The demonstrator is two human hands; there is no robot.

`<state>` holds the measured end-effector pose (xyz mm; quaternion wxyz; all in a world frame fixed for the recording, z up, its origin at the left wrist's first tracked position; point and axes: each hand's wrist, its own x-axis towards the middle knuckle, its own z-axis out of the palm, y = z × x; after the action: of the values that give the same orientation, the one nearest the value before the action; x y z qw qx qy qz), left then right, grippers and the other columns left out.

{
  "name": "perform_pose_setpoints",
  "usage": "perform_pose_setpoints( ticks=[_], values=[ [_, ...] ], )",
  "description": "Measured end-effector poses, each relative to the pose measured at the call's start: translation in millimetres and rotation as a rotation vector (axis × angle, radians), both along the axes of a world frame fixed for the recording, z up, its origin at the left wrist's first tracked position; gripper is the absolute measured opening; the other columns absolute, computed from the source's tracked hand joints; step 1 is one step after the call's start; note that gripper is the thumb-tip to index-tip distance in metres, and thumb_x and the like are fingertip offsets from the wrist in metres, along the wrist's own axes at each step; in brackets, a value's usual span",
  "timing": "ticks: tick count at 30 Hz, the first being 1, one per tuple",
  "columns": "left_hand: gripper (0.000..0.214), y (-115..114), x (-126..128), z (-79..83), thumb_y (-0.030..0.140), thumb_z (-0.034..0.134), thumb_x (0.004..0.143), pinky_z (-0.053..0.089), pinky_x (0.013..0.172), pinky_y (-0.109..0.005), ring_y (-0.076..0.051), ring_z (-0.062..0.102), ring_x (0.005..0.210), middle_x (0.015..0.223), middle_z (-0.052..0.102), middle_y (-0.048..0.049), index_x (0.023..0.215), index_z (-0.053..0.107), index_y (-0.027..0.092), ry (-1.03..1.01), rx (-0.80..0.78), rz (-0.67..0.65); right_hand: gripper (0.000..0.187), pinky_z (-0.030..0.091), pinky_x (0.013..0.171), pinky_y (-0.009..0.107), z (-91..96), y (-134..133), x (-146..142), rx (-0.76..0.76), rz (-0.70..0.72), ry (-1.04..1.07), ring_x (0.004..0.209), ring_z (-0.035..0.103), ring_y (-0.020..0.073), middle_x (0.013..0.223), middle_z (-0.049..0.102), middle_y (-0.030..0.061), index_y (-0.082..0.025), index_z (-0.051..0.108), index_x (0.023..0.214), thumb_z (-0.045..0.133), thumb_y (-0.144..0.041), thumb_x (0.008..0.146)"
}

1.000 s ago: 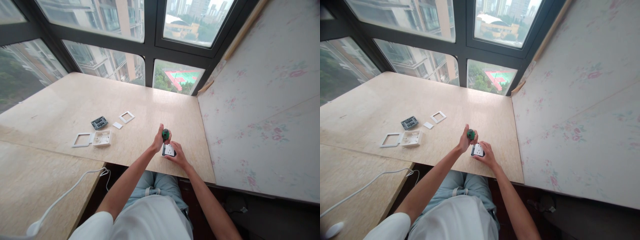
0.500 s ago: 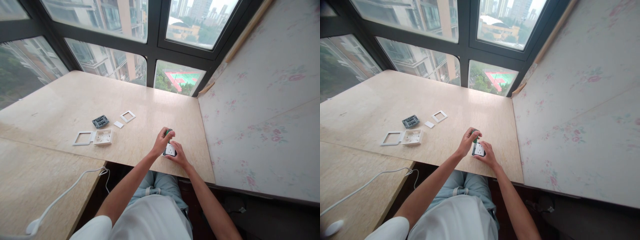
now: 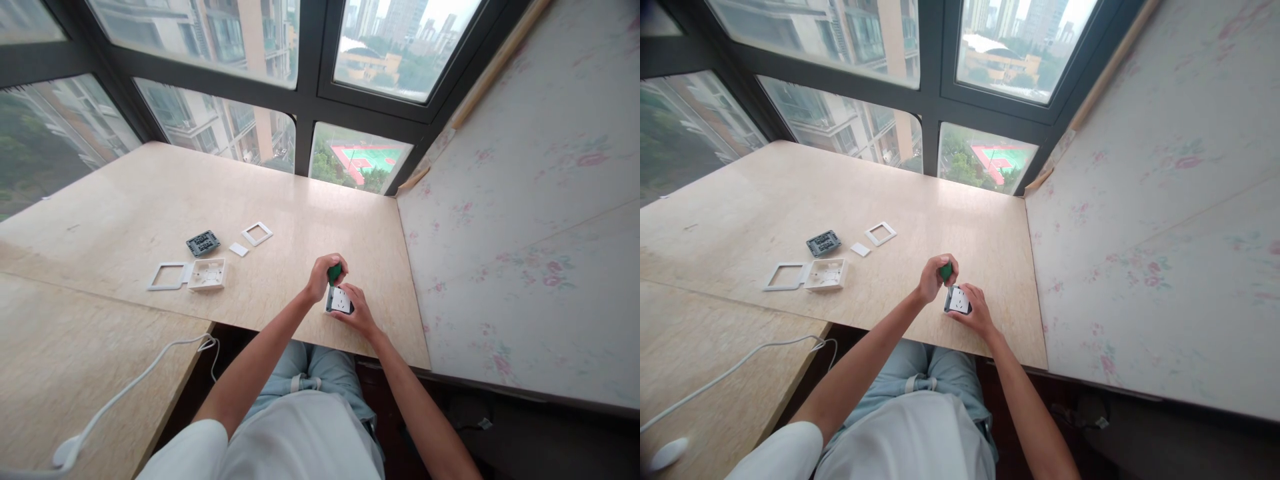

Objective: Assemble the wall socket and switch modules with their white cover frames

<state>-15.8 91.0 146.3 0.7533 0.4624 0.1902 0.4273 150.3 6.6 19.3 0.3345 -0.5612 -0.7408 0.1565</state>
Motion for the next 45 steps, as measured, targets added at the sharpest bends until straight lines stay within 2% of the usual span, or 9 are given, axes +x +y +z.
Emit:
perform_pose_setpoints(
  ticks=[6, 9, 11, 13, 16, 22, 27, 35, 45],
  values=[
    [0.039, 32.8, 2.5, 6.9, 0.05, 0.048, 0.07, 0.024, 0.038, -0.025, -0.011, 0.031, 0.034, 0.036, 0.038, -0.0005, 0.048, 0.053, 0.017, 0.069, -0.003, -0.409, 0.078, 0.041, 0.104, 0.052, -0.2, -0.2, -0.5, -0.009, -0.011, 0.004, 0.124, 0.049, 0.0347, 0.133, 0.054, 0.0152, -0.023, 0.048, 0.139, 0.069, -0.063, 0.075],
    [0.037, 37.2, 10.5, 11.5, 0.048, 0.048, 0.069, 0.024, 0.037, -0.026, -0.011, 0.03, 0.034, 0.037, 0.039, -0.0012, 0.049, 0.055, 0.017, 0.089, 0.028, -0.641, 0.076, 0.041, 0.103, 0.052, 0.3, -0.3, -0.9, -0.013, -0.017, 0.005, 0.122, 0.05, 0.035, 0.13, 0.056, 0.0156, -0.022, 0.05, 0.135, 0.068, -0.064, 0.075],
    [0.037, 35.4, 17.3, 12.8, 0.045, 0.047, 0.072, 0.024, 0.038, -0.026, -0.011, 0.032, 0.036, 0.039, 0.041, -0.0016, 0.052, 0.056, 0.016, 0.133, 0.068, -0.694, 0.073, 0.043, 0.101, 0.052, 1.3, -0.4, -1.4, -0.017, -0.024, 0.005, 0.119, 0.051, 0.0351, 0.125, 0.058, 0.0157, -0.021, 0.053, 0.131, 0.068, -0.065, 0.075],
    [0.037, 30.8, 22.7, 12.8, 0.044, 0.047, 0.077, 0.025, 0.04, -0.025, -0.011, 0.035, 0.039, 0.043, 0.044, -0.0017, 0.055, 0.057, 0.015, 0.182, 0.112, -0.638, 0.071, 0.045, 0.098, 0.052, 2.5, -0.7, -2.1, -0.019, -0.031, 0.006, 0.116, 0.053, 0.035, 0.12, 0.059, 0.0157, -0.02, 0.056, 0.128, 0.068, -0.065, 0.075],
    [0.036, 22.4, 23.0, 13.1, 0.043, 0.048, 0.081, 0.028, 0.043, -0.023, -0.01, 0.04, 0.044, 0.05, 0.047, -0.001, 0.062, 0.058, 0.014, 0.175, 0.114, -0.415, 0.073, 0.044, 0.101, 0.052, 3.4, -1.2, -2.9, -0.015, -0.03, 0.011, 0.119, 0.051, 0.0347, 0.125, 0.057, 0.0161, -0.02, 0.053, 0.132, 0.067, -0.065, 0.076],
    [0.032, 13.7, -2.2, 26.5, 0.047, 0.052, 0.081, 0.039, 0.055, -0.024, -0.011, 0.05, 0.056, 0.066, 0.052, -0.0009, 0.076, 0.056, 0.016, -0.103, -0.055, -0.032, 0.08, 0.04, 0.106, 0.054, 1.5, -1.8, -2.7, -0.02, -0.023, 0.027, 0.125, 0.048, 0.0349, 0.134, 0.054, 0.017, -0.02, 0.047, 0.139, 0.067, -0.065, 0.076],
    [0.025, 6.9, -16.7, 28.7, 0.041, 0.057, 0.079, 0.042, 0.068, -0.026, -0.013, 0.052, 0.071, 0.08, 0.055, -0.0027, 0.083, 0.055, 0.017, -0.152, 0.041, 0.165, 0.078, 0.04, 0.107, 0.052, 2.0, -1.9, -2.3, -0.029, -0.011, 0.036, 0.126, 0.048, 0.034, 0.135, 0.053, 0.0168, -0.02, 0.048, 0.138, 0.068, -0.064, 0.076],
    [0.021, -15.3, -28.2, 13.1, 0.038, 0.059, 0.086, 0.036, 0.07, -0.028, -0.014, 0.043, 0.074, 0.083, 0.048, -0.0016, 0.088, 0.053, 0.017, 0.308, 0.604, 0.131, 0.078, 0.041, 0.106, 0.051, 5.1, -0.9, 2.7, -0.016, 0.022, 0.041, 0.127, 0.049, 0.033, 0.134, 0.054, 0.0162, -0.02, 0.049, 0.137, 0.072, -0.06, 0.074],
    [0.021, -23.3, -37.5, -28.4, 0.036, 0.055, 0.087, 0.038, 0.067, -0.028, -0.014, 0.045, 0.071, 0.077, 0.049, -0.0011, 0.08, 0.049, 0.017, 0.386, 0.592, 0.24, 0.086, 0.044, 0.102, 0.051, 18.1, -9.5, 11.9, -0.059, 0.046, 0.014, 0.12, 0.055, 0.0335, 0.129, 0.058, 0.0173, -0.02, 0.046, 0.14, 0.078, -0.056, 0.069]
  ],
)
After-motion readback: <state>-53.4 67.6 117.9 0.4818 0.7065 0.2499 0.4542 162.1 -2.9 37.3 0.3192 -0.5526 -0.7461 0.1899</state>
